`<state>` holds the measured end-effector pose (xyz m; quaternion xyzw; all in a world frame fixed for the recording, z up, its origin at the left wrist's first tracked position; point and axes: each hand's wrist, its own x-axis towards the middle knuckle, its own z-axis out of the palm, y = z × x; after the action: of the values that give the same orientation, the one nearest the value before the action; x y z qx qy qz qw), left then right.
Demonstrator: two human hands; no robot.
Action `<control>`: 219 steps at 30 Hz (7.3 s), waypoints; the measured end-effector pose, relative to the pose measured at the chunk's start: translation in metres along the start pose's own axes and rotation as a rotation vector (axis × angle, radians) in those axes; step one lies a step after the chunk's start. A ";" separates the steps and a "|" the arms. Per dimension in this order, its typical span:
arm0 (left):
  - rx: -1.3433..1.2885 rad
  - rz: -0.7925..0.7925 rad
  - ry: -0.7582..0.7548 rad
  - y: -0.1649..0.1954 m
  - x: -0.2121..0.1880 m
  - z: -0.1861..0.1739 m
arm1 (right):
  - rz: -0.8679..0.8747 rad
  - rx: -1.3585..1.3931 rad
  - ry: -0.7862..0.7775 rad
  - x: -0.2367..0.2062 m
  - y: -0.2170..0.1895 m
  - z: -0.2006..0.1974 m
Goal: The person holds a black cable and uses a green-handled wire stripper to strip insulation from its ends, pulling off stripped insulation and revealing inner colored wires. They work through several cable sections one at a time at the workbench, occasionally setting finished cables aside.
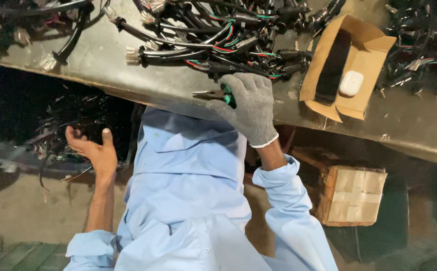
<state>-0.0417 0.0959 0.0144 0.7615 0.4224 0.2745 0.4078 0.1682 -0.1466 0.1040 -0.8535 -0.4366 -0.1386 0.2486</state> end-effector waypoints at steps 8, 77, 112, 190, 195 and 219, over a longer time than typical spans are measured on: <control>0.106 0.976 -0.260 0.146 0.072 0.051 | 0.062 -0.049 0.033 -0.006 -0.003 0.013; -0.654 0.111 -1.151 0.061 -0.052 0.039 | 0.651 0.778 0.015 -0.087 -0.091 0.010; -0.617 -0.014 -1.174 0.070 0.006 0.050 | 0.025 -0.099 -0.005 -0.030 -0.012 0.001; 0.019 0.578 -0.635 0.018 -0.077 0.049 | 0.770 0.670 -0.639 -0.121 -0.062 0.053; 0.172 0.822 -0.525 0.021 -0.066 0.050 | 0.797 0.610 -0.624 -0.121 -0.065 0.060; -0.432 0.055 -1.027 0.037 -0.051 0.036 | 0.520 0.680 -0.405 -0.113 -0.047 0.071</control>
<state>-0.0242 0.0265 0.0238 0.7072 0.0836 -0.0409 0.7009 0.0654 -0.1610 0.0081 -0.8146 -0.2686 0.2484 0.4500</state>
